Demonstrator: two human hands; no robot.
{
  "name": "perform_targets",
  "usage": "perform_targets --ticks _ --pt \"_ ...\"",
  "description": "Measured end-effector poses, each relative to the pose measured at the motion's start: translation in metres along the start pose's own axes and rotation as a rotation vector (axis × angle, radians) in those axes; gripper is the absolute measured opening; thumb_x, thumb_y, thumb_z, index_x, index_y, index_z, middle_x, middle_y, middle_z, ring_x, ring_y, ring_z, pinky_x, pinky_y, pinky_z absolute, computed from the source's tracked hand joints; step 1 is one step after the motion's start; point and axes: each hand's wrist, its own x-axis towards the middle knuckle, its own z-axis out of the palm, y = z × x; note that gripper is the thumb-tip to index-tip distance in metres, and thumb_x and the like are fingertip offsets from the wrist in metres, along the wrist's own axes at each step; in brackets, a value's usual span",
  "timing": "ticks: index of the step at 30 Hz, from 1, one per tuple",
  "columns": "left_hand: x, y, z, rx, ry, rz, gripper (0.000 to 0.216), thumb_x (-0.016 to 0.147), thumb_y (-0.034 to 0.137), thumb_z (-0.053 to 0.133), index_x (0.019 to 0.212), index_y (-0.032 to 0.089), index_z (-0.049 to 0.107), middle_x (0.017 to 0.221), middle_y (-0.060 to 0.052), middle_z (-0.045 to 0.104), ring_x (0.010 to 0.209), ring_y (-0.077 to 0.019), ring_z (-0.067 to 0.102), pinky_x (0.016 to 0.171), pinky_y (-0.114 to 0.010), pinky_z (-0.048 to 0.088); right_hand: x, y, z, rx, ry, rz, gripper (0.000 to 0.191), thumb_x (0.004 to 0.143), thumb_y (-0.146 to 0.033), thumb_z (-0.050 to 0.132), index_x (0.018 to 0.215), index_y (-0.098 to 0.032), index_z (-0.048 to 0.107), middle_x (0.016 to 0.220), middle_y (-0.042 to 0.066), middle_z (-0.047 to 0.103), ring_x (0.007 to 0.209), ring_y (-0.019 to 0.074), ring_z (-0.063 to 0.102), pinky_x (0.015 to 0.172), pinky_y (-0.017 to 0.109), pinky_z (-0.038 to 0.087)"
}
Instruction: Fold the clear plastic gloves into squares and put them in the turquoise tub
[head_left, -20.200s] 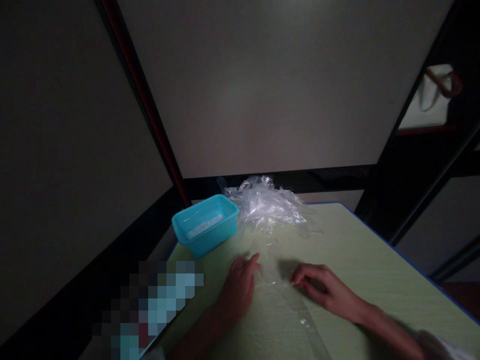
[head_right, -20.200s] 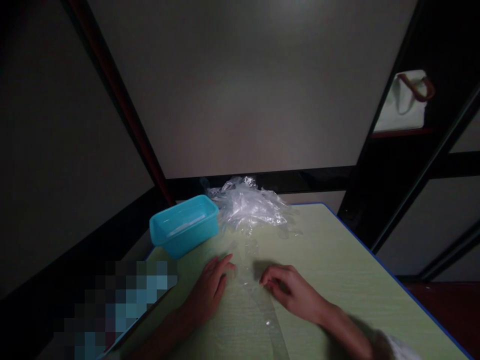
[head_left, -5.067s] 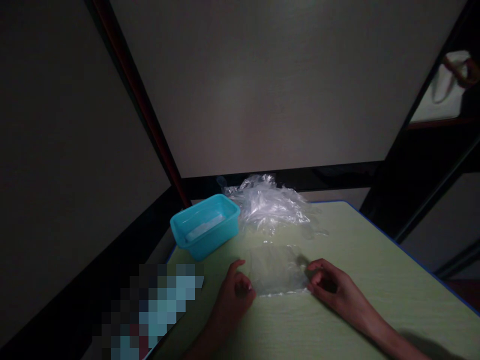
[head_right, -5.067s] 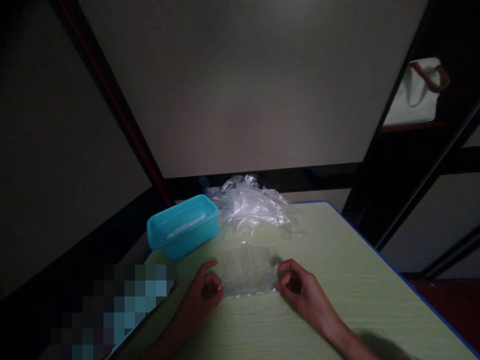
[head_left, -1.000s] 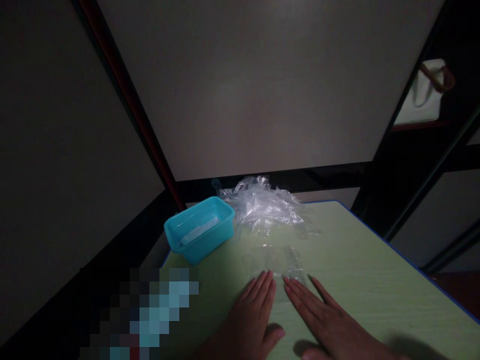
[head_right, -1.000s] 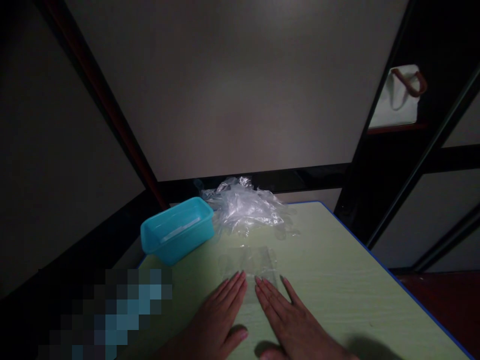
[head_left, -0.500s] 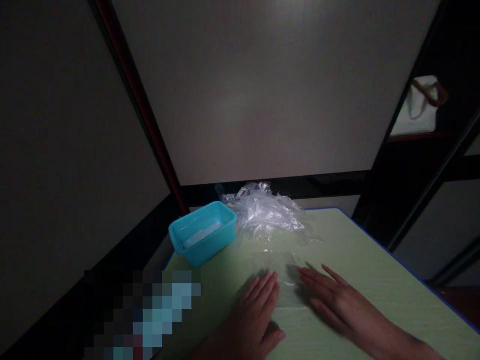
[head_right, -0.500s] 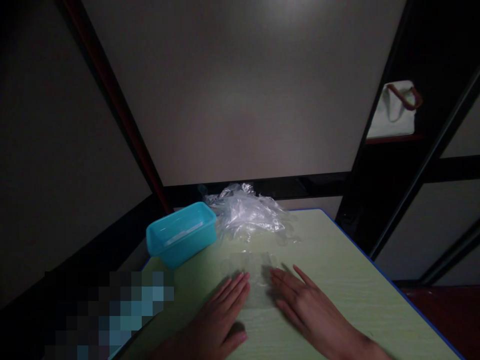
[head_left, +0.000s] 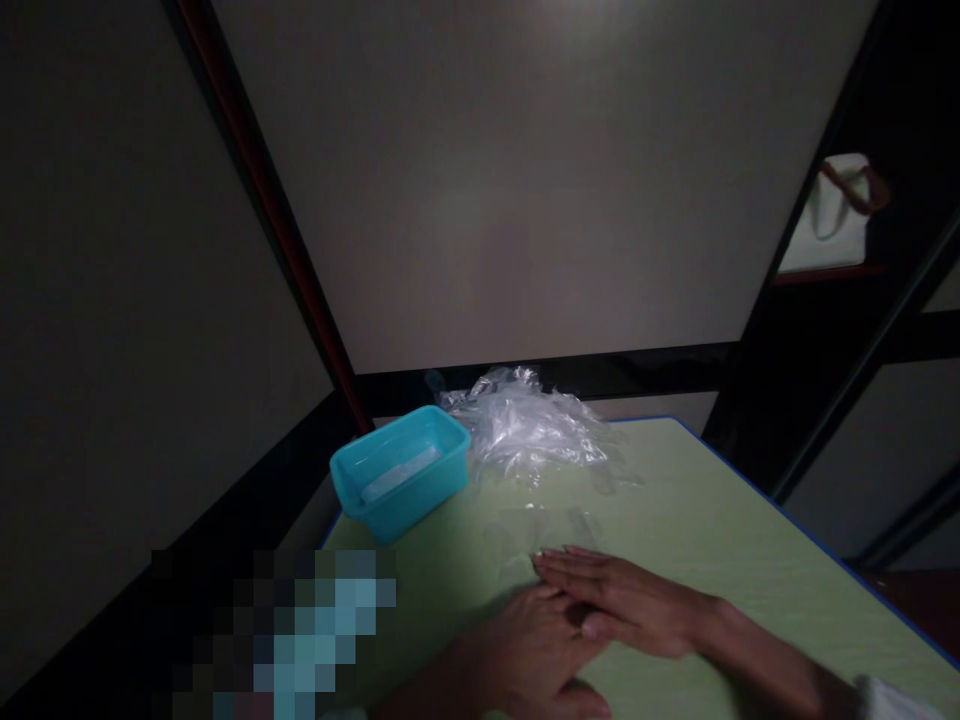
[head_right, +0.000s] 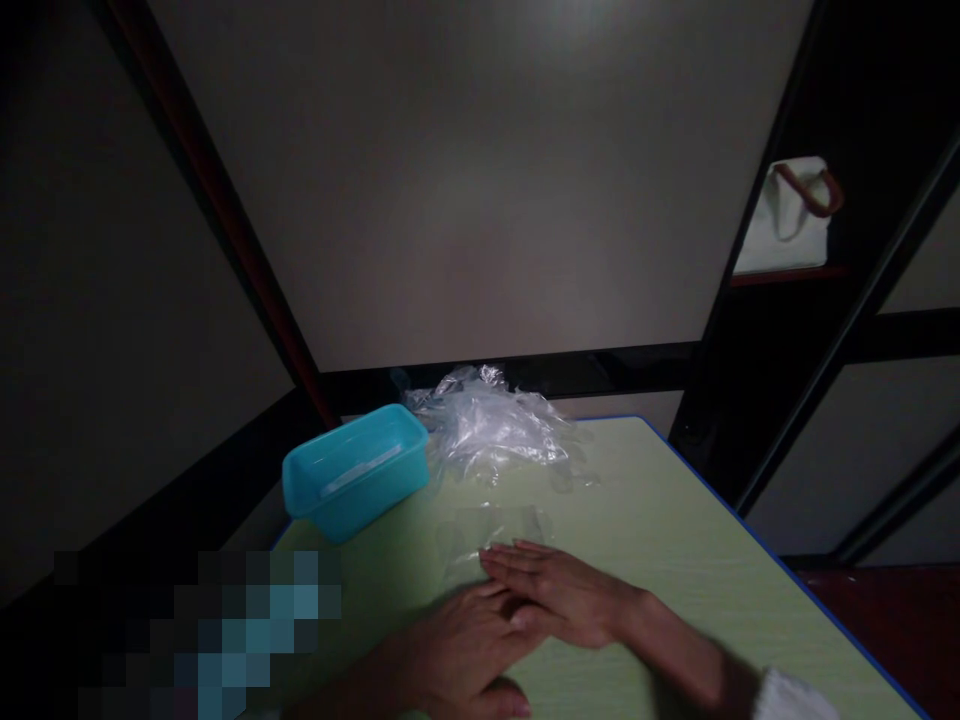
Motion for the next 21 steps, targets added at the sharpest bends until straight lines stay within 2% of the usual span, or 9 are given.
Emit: perform_targets --ticks 5,10,17,21 --pt "-0.002 -0.005 0.003 -0.044 -0.010 0.058 0.068 0.081 0.037 0.057 0.139 0.015 0.027 0.139 -0.013 0.040 0.127 -0.0293 0.036 0.106 -0.040 0.023 0.008 0.024 -0.005 -0.091 -0.027 0.032 0.060 0.092 -0.049 0.030 0.142 -0.016 0.021 0.146 0.011 0.026 0.135 0.0232 0.019 0.109 0.047 0.015" --pt "-0.004 -0.006 0.004 -0.066 -0.001 0.103 0.067 0.086 0.039 0.049 0.141 0.012 0.021 0.146 -0.013 0.024 0.135 -0.0245 0.022 0.110 -0.038 0.018 0.016 0.042 -0.010 -0.162 0.008 0.057 0.057 0.093 -0.046 0.032 0.141 -0.019 0.022 0.146 0.009 0.025 0.135 0.0218 0.019 0.109 0.047 0.015" --pt "-0.004 -0.005 0.002 -0.047 0.008 0.107 0.067 0.086 0.039 0.049 0.141 0.013 0.021 0.147 -0.011 0.023 0.135 -0.0222 0.020 0.111 -0.036 0.014 0.026 0.056 -0.019 -0.203 0.083 0.098 0.055 0.092 -0.042 0.038 0.141 -0.021 0.025 0.146 0.008 0.027 0.136 0.0235 0.015 0.109 0.048 0.013" --pt "-0.003 -0.006 0.004 -0.037 0.015 0.117 0.066 0.088 0.040 0.047 0.141 0.012 0.021 0.147 -0.011 0.023 0.135 -0.0215 0.019 0.111 -0.034 0.012 0.032 0.041 -0.021 -0.215 0.104 0.072 0.050 0.095 -0.037 0.031 0.141 -0.019 0.025 0.146 0.007 0.027 0.136 0.0210 0.014 0.111 0.047 0.010"
